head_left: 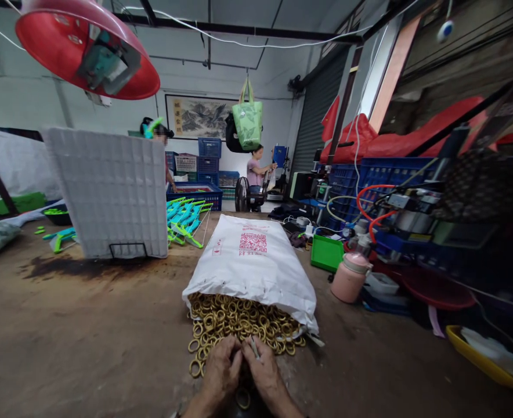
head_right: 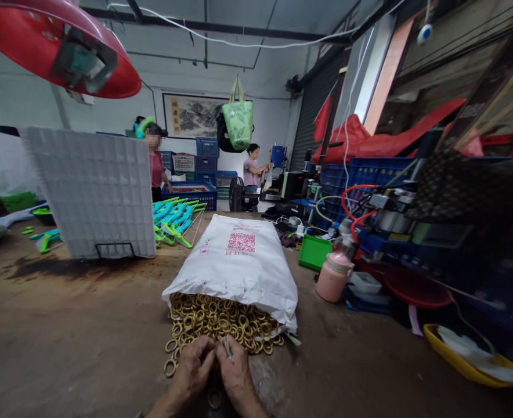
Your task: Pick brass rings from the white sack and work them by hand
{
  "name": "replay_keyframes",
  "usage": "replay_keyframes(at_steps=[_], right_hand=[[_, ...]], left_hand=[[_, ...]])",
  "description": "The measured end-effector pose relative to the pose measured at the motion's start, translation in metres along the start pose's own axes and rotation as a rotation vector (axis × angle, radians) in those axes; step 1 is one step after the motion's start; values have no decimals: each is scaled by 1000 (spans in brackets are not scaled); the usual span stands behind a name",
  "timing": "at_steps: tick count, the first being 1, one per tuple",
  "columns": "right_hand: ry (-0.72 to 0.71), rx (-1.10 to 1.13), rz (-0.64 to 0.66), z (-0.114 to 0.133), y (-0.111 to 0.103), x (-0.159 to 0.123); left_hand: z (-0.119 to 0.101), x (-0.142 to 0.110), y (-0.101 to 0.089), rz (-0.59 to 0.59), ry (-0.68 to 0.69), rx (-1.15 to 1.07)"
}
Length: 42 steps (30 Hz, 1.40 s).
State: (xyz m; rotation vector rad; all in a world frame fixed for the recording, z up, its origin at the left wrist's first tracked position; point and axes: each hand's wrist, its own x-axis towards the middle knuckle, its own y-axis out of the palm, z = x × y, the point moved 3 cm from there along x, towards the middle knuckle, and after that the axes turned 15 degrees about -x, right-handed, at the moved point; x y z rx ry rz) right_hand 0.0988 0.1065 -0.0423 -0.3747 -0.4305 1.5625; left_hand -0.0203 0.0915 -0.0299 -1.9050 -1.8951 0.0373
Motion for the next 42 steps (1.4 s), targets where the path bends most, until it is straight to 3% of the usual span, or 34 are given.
replay_keyframes(at_steps=[10, 15, 19, 25, 29, 35, 38, 42], right_hand=[[122, 210, 60, -15, 16, 8], [45, 71, 29, -2, 7, 5], [-36, -40, 46, 6, 1, 3], [8, -104, 5, -2, 4, 5], [29, -108, -29, 0, 4, 3], [7, -68, -16, 9, 2, 1], [-13, -36, -6, 17, -1, -2], [2, 5, 54, 25, -5, -6]], left_hand=[[-5, -1, 3, 40, -195, -449], [6, -3, 0, 5, -105, -225], [12, -3, -3, 44, -38, -38], [8, -1, -4, 57, -41, -114], [3, -2, -2, 39, -121, -318], [-2, -6, 0, 154, -442, -612], [-12, -7, -7, 199, -452, -626], [-21, -8, -15, 174, -485, -696]])
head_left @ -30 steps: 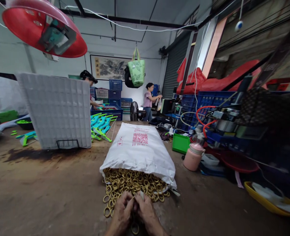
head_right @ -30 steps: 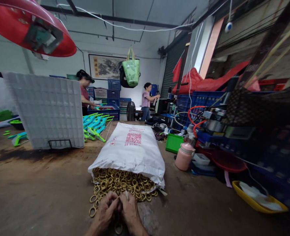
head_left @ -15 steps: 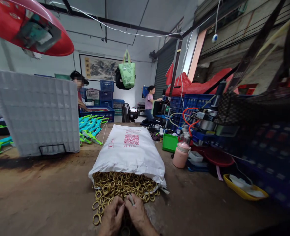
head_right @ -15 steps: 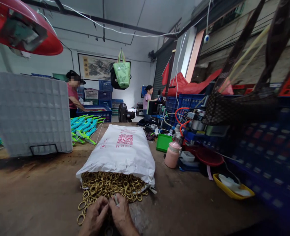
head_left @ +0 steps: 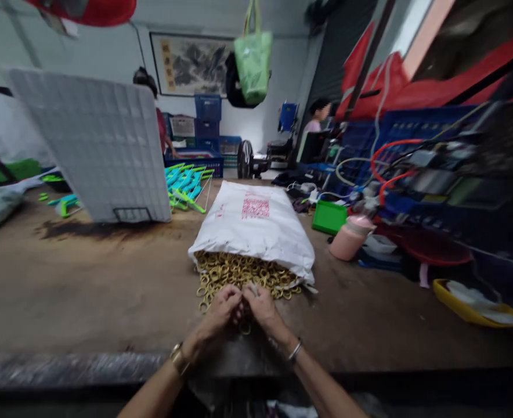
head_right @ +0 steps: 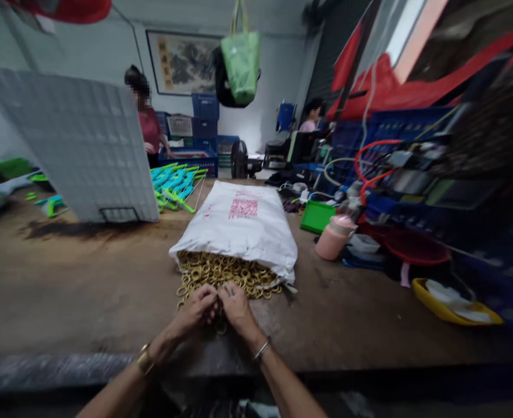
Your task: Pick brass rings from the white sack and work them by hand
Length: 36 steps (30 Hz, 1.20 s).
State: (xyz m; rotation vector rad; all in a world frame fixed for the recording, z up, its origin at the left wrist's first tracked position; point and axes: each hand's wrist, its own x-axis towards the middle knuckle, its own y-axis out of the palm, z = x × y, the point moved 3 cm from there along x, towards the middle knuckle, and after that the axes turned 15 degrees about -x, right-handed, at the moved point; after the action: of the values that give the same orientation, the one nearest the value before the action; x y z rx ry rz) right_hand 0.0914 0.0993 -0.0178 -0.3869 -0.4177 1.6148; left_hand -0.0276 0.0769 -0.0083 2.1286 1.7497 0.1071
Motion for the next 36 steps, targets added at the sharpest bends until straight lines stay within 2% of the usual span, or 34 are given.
replay_keyframes(at_steps=[8, 11, 14, 17, 19, 25, 30, 36], right_hand=[[-79, -16, 66, 2, -5, -3], [-80, -61, 40, 1, -8, -3], [-143, -252, -23, 2, -11, -6], [-290, -467, 15, 5, -8, -11], [-333, -573, 41, 6, -6, -15], [-314, -772, 48, 9, -4, -17], [-294, -823, 44, 5, -3, -16], [-276, -858, 120, 8, -2, -14]], left_hand=[[6, -5, 1, 24, -26, -170], [6, -6, 0, 11, -12, -195], [4, -7, -2, -31, 7, -177], [4, -6, -3, -44, 35, -135], [3, -7, -3, -57, 65, -95], [-2, -10, 0, -87, 131, 4], [-4, -11, 4, -101, 129, 19], [-5, -12, 3, -74, 162, 4]])
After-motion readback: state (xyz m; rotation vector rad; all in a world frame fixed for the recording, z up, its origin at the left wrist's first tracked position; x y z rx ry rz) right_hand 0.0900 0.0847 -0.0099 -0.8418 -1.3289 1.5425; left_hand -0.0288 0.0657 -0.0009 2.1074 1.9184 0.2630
